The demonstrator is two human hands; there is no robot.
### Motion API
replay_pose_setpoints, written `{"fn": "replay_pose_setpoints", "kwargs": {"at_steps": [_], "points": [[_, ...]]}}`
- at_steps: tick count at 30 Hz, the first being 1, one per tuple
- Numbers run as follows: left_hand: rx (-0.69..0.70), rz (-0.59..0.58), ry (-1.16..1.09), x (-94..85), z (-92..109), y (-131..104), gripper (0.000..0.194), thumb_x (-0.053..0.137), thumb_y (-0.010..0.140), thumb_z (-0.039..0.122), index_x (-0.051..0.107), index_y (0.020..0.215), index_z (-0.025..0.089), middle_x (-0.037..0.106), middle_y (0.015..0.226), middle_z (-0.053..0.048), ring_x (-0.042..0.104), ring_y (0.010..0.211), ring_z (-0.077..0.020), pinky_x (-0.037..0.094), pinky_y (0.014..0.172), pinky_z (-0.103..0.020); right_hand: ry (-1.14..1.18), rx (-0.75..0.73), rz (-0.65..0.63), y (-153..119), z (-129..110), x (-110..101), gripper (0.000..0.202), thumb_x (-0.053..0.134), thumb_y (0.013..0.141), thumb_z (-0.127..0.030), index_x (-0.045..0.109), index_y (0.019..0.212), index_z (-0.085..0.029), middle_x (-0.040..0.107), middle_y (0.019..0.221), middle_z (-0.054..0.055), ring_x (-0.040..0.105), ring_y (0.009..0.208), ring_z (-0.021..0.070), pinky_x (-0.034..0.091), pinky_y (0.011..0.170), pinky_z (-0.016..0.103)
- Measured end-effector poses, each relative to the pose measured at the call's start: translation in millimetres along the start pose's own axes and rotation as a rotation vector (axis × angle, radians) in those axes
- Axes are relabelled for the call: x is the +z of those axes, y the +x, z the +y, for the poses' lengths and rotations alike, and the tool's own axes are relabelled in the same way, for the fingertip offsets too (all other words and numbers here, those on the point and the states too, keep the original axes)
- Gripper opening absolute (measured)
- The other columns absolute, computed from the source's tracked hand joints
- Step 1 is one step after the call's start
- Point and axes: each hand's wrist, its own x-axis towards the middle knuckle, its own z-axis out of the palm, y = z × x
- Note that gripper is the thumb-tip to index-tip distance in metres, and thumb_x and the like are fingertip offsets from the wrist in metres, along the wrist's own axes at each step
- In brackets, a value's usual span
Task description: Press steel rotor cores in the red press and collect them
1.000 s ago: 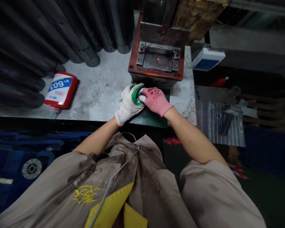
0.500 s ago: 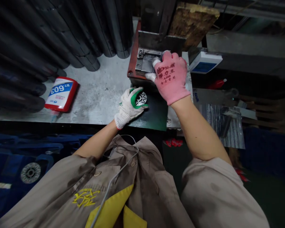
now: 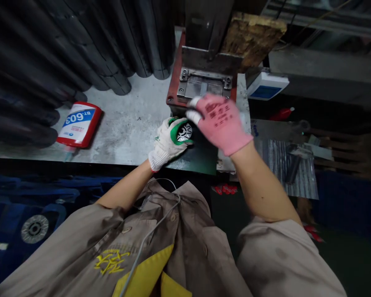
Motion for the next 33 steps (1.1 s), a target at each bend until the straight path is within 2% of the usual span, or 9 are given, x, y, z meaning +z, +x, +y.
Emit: {"fn": "replay_pose_setpoints", "kwargs": {"at_steps": [3, 8, 11, 13, 16, 19, 24, 28, 33], "points": [[0.003, -0.005, -0.018, -4.3, -1, 0, 0.093, 0.070, 0.078, 0.084, 0.062, 0.146, 0.022, 0.059, 0.145, -0.018, 0.057, 0.137, -0.0367, 0.047, 0.118, -0.051, -0.146, 0.203, 0.092, 17, 6, -17, 0.056, 0.056, 0.106, -0.055, 0.069, 0.135, -0.010, 0.062, 0.139, 0.025, 0.058, 0.128, 0.0417, 0.051, 0.102, 0.054], [0.085, -0.109, -0.040, -13.5, -2, 2, 0.087, 0.066, 0.085, 0.080, 0.059, 0.149, 0.022, 0.059, 0.149, -0.016, 0.055, 0.141, -0.0358, 0.044, 0.121, -0.050, -0.099, 0.200, 0.074, 16, 6, -12, 0.054, 0.048, 0.108, -0.055, 0.072, 0.131, -0.012, 0.063, 0.137, 0.025, 0.058, 0.127, 0.0434, 0.049, 0.101, 0.057], [0.084, -0.095, -0.030, -12.1, 0, 1, 0.085, 0.066, 0.086, 0.077, 0.058, 0.149, 0.021, 0.058, 0.149, -0.017, 0.055, 0.141, -0.0358, 0.044, 0.121, -0.050, 0.077, 0.161, 0.033, -6, -1, 4, 0.045, 0.043, 0.111, -0.043, 0.069, 0.139, -0.019, 0.067, 0.135, 0.018, 0.062, 0.127, 0.0357, 0.048, 0.105, 0.050], [0.069, -0.078, -0.021, -9.0, 1, 1, 0.081, 0.068, 0.087, 0.073, 0.058, 0.149, 0.021, 0.058, 0.149, -0.017, 0.055, 0.141, -0.0358, 0.044, 0.121, -0.050, 0.138, 0.072, -0.068, -18, -10, 20, 0.039, 0.044, 0.110, -0.032, 0.069, 0.137, -0.020, 0.069, 0.136, 0.014, 0.063, 0.126, 0.0299, 0.048, 0.106, 0.042], [0.066, -0.082, -0.009, -6.5, 1, 1, 0.070, 0.066, 0.092, 0.060, 0.056, 0.149, 0.023, 0.058, 0.150, -0.015, 0.053, 0.143, -0.0348, 0.042, 0.122, -0.050, 0.061, -0.025, -0.250, -26, -29, 41, 0.036, 0.045, 0.104, -0.016, 0.073, 0.127, -0.016, 0.071, 0.133, 0.016, 0.065, 0.121, 0.0296, 0.050, 0.099, 0.040], [0.086, -0.116, -0.013, -8.3, 1, 2, 0.069, 0.067, 0.090, 0.055, 0.056, 0.150, 0.024, 0.058, 0.152, -0.013, 0.052, 0.144, -0.0343, 0.042, 0.122, -0.049, -0.060, -0.088, -0.297, -21, -41, 48, 0.040, 0.040, 0.100, -0.006, 0.074, 0.119, -0.016, 0.073, 0.125, 0.018, 0.067, 0.116, 0.0308, 0.050, 0.086, 0.039], [0.072, -0.078, -0.013, -11.0, 2, 2, 0.062, 0.065, 0.090, 0.046, 0.059, 0.147, 0.022, 0.060, 0.148, -0.014, 0.056, 0.141, -0.0313, 0.045, 0.121, -0.047, -0.106, -0.074, -0.278, -16, -39, 45, 0.039, 0.039, 0.102, -0.009, 0.072, 0.122, -0.019, 0.073, 0.123, 0.016, 0.069, 0.110, 0.0286, 0.046, 0.076, 0.036], [0.086, -0.123, -0.025, -13.3, 2, 3, 0.067, 0.069, 0.087, 0.051, 0.059, 0.147, 0.023, 0.059, 0.150, -0.014, 0.054, 0.143, -0.0325, 0.044, 0.121, -0.048, -0.134, -0.053, -0.288, -18, -48, 45, 0.040, 0.038, 0.101, -0.007, 0.072, 0.119, -0.016, 0.073, 0.121, 0.019, 0.070, 0.110, 0.0306, 0.045, 0.075, 0.037], [0.100, -0.100, -0.077, -17.4, 2, 4, 0.069, 0.070, 0.087, 0.059, 0.062, 0.145, 0.022, 0.063, 0.147, -0.013, 0.056, 0.142, -0.0324, 0.044, 0.122, -0.050, -0.076, -0.090, -0.404, -13, -41, 24, 0.039, 0.040, 0.106, -0.015, 0.072, 0.128, -0.017, 0.074, 0.128, 0.016, 0.071, 0.116, 0.0302, 0.050, 0.087, 0.038]]}}
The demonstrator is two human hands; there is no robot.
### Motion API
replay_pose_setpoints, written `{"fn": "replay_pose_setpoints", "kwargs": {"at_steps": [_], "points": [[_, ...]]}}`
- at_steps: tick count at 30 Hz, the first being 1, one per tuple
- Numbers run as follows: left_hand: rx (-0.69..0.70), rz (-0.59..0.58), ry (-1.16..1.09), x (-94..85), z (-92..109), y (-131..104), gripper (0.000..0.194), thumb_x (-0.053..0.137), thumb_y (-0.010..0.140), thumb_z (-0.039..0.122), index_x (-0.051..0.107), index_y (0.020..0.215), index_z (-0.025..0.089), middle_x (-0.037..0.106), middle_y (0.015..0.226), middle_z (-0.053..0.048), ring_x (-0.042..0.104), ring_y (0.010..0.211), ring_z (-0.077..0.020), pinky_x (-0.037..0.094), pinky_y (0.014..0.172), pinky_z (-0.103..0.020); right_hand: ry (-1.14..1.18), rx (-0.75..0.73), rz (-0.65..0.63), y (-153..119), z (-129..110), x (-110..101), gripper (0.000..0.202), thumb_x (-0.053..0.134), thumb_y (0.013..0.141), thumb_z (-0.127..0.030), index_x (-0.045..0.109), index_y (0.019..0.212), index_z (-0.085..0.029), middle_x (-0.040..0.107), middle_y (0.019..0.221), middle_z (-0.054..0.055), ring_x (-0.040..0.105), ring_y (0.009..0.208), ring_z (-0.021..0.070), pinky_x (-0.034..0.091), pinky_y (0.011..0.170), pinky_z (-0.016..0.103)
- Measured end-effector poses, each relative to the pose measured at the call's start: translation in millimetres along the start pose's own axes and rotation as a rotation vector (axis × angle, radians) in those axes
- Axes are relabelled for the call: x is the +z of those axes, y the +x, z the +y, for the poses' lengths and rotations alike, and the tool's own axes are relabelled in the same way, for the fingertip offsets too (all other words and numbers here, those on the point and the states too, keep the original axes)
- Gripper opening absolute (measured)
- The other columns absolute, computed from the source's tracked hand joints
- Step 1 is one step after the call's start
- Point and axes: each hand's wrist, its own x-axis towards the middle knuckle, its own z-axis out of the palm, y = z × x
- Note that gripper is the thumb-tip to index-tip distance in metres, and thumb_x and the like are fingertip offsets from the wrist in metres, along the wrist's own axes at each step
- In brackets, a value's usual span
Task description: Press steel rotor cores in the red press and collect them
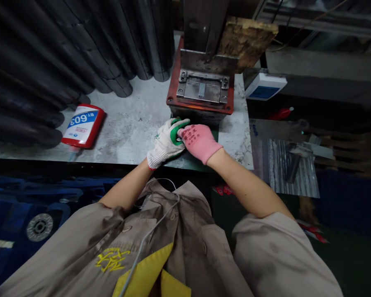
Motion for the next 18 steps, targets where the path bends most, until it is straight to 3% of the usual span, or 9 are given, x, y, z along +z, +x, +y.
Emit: {"fn": "replay_pose_setpoints", "kwargs": {"at_steps": [3, 6, 9, 12, 15, 18], "points": [[-0.034, 0.062, -0.149, 1.6, 5, 3, 0.060, 0.066, 0.091, 0.061, 0.066, 0.138, 0.023, 0.069, 0.138, -0.011, 0.065, 0.130, -0.0274, 0.052, 0.116, -0.045, 0.092, 0.128, 0.249, -4, 26, -22, 0.040, 0.051, 0.108, -0.035, 0.067, 0.141, -0.018, 0.070, 0.138, 0.015, 0.066, 0.125, 0.0332, 0.051, 0.098, 0.043], [-0.127, 0.153, -0.170, 6.2, 12, 4, 0.050, 0.068, 0.092, 0.054, 0.070, 0.131, 0.022, 0.070, 0.131, -0.011, 0.067, 0.123, -0.0258, 0.054, 0.111, -0.043, 0.050, 0.312, 0.498, 3, 48, -39, 0.053, 0.062, 0.104, -0.045, 0.065, 0.143, -0.010, 0.064, 0.141, 0.024, 0.059, 0.129, 0.0409, 0.049, 0.101, 0.051], [-0.153, 0.163, -0.066, 9.6, 18, 4, 0.053, 0.072, 0.089, 0.048, 0.070, 0.134, 0.020, 0.068, 0.133, -0.013, 0.063, 0.130, -0.0291, 0.050, 0.116, -0.046, -0.045, 0.324, 0.474, 12, 56, -46, 0.049, 0.069, 0.100, -0.042, 0.072, 0.128, -0.003, 0.059, 0.140, 0.030, 0.055, 0.129, 0.0456, 0.048, 0.102, 0.054], [-0.134, 0.141, -0.028, 11.0, 19, 0, 0.059, 0.071, 0.090, 0.053, 0.067, 0.138, 0.020, 0.065, 0.136, -0.014, 0.060, 0.133, -0.0304, 0.047, 0.118, -0.047, 0.006, 0.292, 0.468, 6, 54, -40, 0.042, 0.058, 0.105, -0.042, 0.075, 0.124, -0.009, 0.065, 0.135, 0.026, 0.058, 0.126, 0.0422, 0.048, 0.103, 0.054], [-0.111, 0.125, 0.033, 12.6, 14, -3, 0.076, 0.073, 0.085, 0.068, 0.063, 0.143, 0.021, 0.060, 0.143, -0.016, 0.055, 0.139, -0.0346, 0.040, 0.124, -0.055, 0.178, 0.214, 0.451, -3, 48, -20, 0.044, 0.043, 0.109, -0.041, 0.069, 0.137, -0.020, 0.071, 0.133, 0.016, 0.062, 0.123, 0.0352, 0.050, 0.103, 0.052], [-0.097, 0.117, 0.055, 14.2, 7, -3, 0.085, 0.075, 0.080, 0.075, 0.061, 0.146, 0.022, 0.058, 0.146, -0.017, 0.054, 0.140, -0.0358, 0.043, 0.121, -0.053, 0.274, 0.106, 0.309, 4, 41, 9, 0.037, 0.047, 0.107, -0.031, 0.069, 0.134, -0.020, 0.076, 0.131, 0.010, 0.067, 0.119, 0.0276, 0.052, 0.104, 0.045]]}}
